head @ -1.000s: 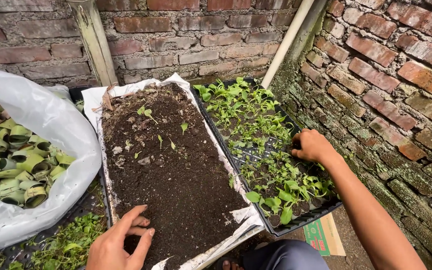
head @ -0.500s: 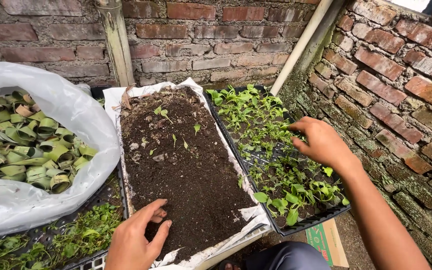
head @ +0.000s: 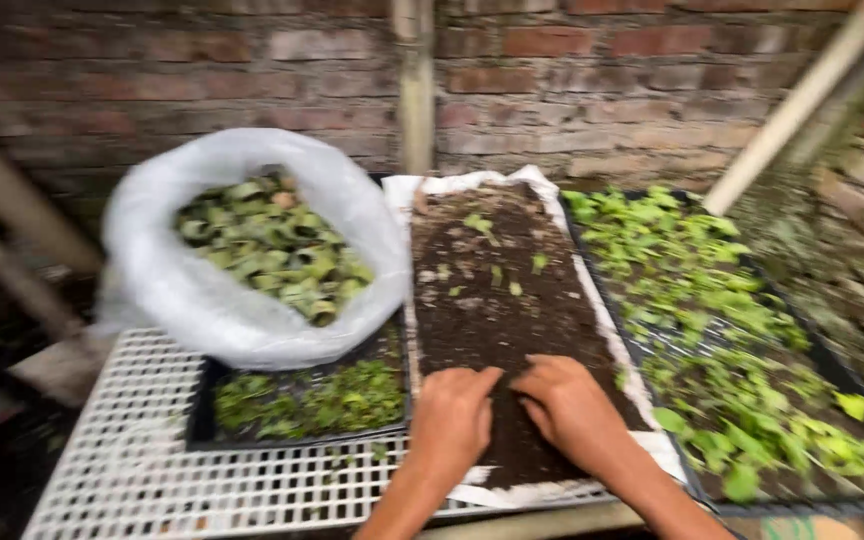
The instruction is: The person plants small seedlings into a soil-filled tray using rolled leaf containers. They pick up seedlings from a tray, place them into the rolled leaves, and then insert the leaf containers into the soil, pressing the soil around them.
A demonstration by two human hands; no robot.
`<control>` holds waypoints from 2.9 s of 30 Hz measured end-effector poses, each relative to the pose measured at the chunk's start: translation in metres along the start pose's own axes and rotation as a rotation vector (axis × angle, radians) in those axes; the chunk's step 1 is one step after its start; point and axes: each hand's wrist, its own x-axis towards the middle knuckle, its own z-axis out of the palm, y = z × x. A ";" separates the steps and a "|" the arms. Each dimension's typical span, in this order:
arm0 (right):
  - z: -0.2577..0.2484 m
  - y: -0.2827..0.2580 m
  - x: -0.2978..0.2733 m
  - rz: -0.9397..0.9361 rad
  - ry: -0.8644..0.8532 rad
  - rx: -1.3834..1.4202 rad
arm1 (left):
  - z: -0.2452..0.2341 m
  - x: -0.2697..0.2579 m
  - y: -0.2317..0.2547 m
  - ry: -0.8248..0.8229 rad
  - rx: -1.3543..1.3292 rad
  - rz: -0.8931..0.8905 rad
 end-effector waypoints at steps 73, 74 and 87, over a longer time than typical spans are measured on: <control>0.020 0.006 0.027 0.539 -0.350 0.097 | -0.143 -0.023 -0.106 0.461 -0.259 -0.722; 0.023 0.006 0.031 0.539 -0.386 0.078 | -0.143 -0.025 -0.115 0.412 -0.184 -0.681; 0.012 0.001 0.031 0.459 -0.273 0.152 | -0.102 -0.022 -0.111 -0.233 0.198 -0.854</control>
